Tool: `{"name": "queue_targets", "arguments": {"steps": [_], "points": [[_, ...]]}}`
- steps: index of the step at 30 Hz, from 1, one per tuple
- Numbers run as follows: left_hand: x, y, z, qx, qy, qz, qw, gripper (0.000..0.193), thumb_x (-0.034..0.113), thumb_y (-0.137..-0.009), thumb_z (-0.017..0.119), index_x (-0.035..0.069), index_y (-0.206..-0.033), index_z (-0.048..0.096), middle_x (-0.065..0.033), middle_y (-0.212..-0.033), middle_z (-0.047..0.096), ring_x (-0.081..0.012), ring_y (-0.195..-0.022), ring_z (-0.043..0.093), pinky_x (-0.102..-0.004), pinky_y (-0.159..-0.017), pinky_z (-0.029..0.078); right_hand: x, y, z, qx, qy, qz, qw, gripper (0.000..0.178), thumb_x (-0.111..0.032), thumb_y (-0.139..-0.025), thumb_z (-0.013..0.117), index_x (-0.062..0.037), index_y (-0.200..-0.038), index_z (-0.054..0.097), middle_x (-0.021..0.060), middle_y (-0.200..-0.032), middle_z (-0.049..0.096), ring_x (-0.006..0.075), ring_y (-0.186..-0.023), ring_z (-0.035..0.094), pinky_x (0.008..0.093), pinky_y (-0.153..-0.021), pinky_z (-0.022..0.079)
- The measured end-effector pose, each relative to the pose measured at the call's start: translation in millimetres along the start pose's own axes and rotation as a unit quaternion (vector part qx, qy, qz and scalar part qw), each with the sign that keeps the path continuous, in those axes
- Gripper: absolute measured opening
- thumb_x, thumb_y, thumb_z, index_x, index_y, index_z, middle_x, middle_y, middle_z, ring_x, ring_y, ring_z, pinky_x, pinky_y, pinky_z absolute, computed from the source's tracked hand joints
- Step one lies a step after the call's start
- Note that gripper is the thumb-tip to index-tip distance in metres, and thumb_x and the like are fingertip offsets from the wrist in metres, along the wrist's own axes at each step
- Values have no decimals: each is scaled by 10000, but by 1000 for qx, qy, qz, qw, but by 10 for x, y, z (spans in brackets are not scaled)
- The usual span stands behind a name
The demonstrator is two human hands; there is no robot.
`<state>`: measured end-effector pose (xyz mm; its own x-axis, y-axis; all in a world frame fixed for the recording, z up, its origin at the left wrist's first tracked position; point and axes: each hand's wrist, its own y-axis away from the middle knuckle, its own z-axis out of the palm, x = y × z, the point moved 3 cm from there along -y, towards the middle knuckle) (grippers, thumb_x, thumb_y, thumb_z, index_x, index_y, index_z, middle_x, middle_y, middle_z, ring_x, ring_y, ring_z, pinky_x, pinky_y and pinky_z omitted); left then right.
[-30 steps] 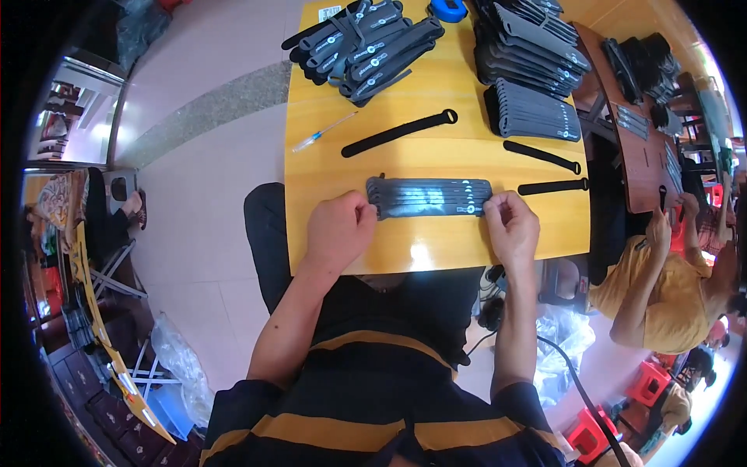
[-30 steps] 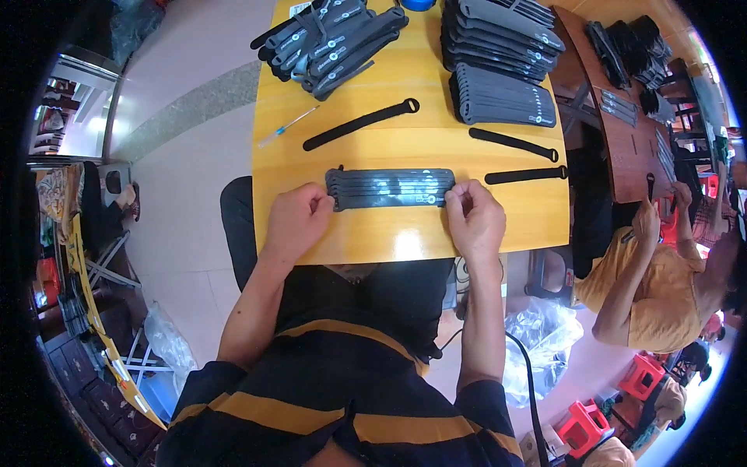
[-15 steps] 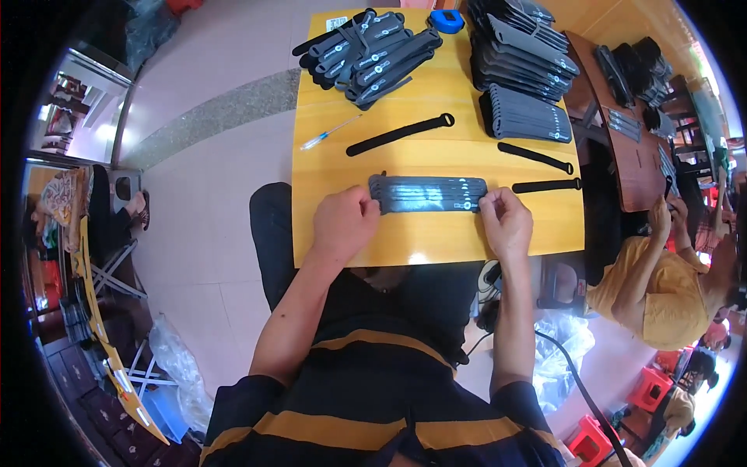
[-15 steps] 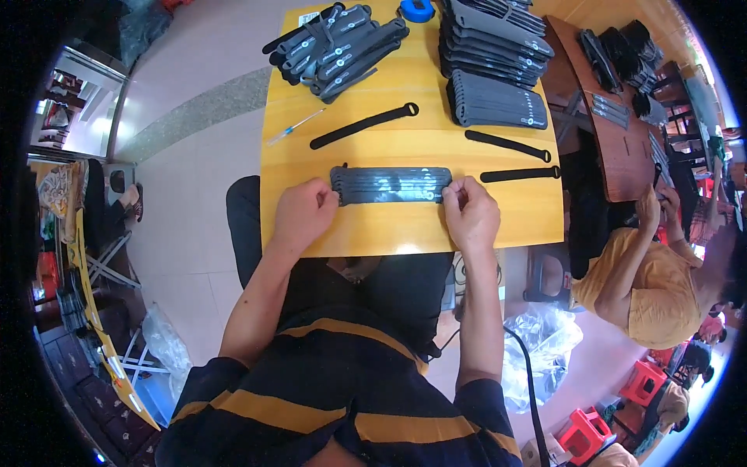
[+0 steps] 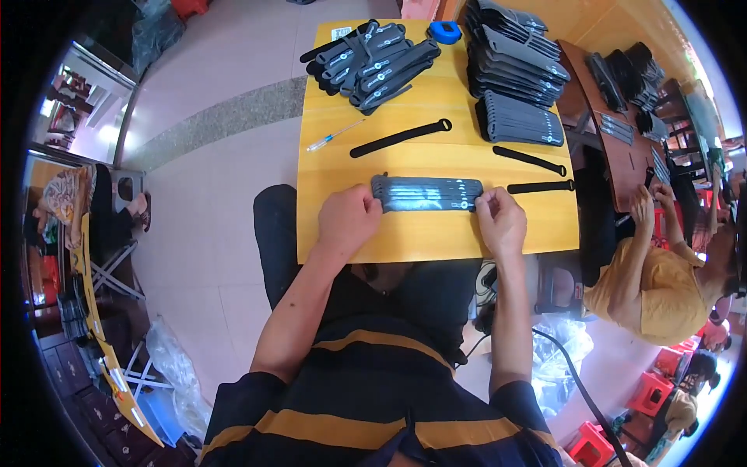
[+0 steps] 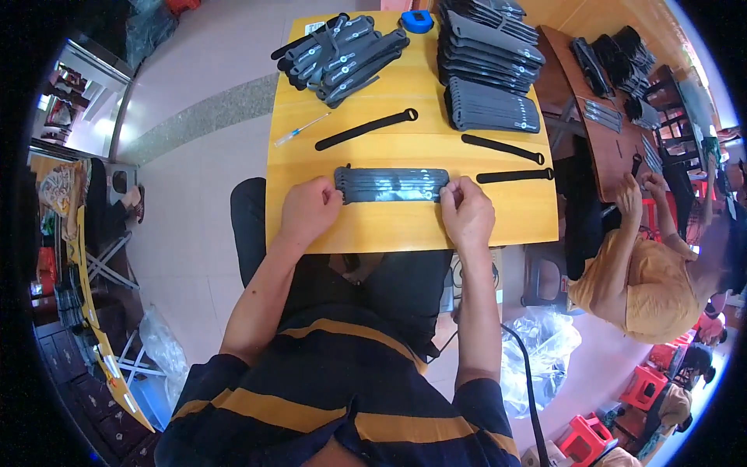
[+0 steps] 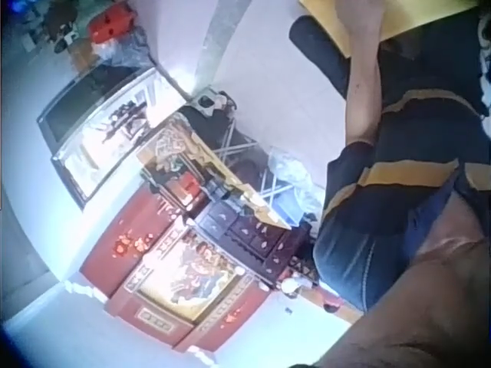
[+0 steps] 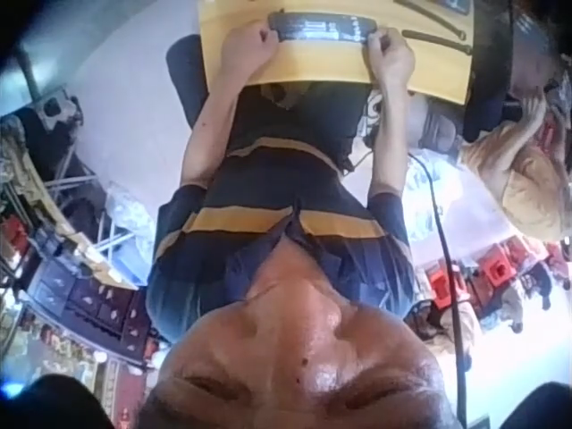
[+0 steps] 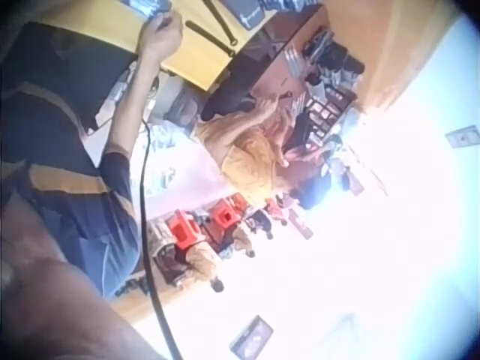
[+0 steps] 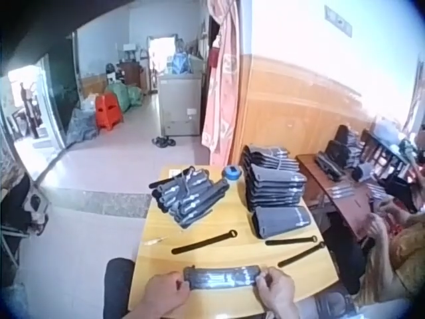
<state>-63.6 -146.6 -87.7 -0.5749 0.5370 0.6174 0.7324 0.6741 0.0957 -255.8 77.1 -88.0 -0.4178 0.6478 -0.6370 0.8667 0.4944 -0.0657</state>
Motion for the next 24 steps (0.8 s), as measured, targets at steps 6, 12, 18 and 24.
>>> {"name": "queue_targets", "arguments": {"steps": [6, 12, 18, 24], "points": [[32, 4, -13, -9, -11, -8, 1000, 190, 233, -904, 710, 64, -817, 697, -153, -785, 728, -379, -778, 719, -482, -721, 573, 12, 9, 9, 9, -7, -11, 1000, 152, -208, -907, 747, -74, -911, 678, 117, -786, 696, 317, -724, 690, 433, -682, 543], [-60, 158, -25, 31, 88, 12, 996, 162, 224, -925, 702, 66, -964, 700, -153, -838, 729, -377, -788, 710, -462, -720, 572, -1, 2, 6, 19, 5, -16, 1000, 155, -215, -905, 744, -77, -906, 674, 127, -797, 692, 328, -740, 690, 446, -678, 537], [519, 676, 189, 40, -108, 294, 949, 765, 365, -922, 741, 12, -1534, 449, -206, -1603, 423, -375, -1496, 389, -556, -1214, 308, 2, 5, 12, 13, 0, -26, 1000, 156, -216, -901, 746, -77, -911, 673, 124, -790, 688, 330, -748, 689, 452, -684, 535], [682, 540, 703, -51, -91, 306, 946, 923, 514, -917, 705, -17, -1590, 364, -207, -1689, 308, -369, -1581, 262, -557, -1266, 220, 0, 9, 11, 6, -5, -11, 1000, 160, -214, -904, 746, -74, -906, 670, 126, -784, 682, 325, -738, 683, 440, -682, 532]]}}
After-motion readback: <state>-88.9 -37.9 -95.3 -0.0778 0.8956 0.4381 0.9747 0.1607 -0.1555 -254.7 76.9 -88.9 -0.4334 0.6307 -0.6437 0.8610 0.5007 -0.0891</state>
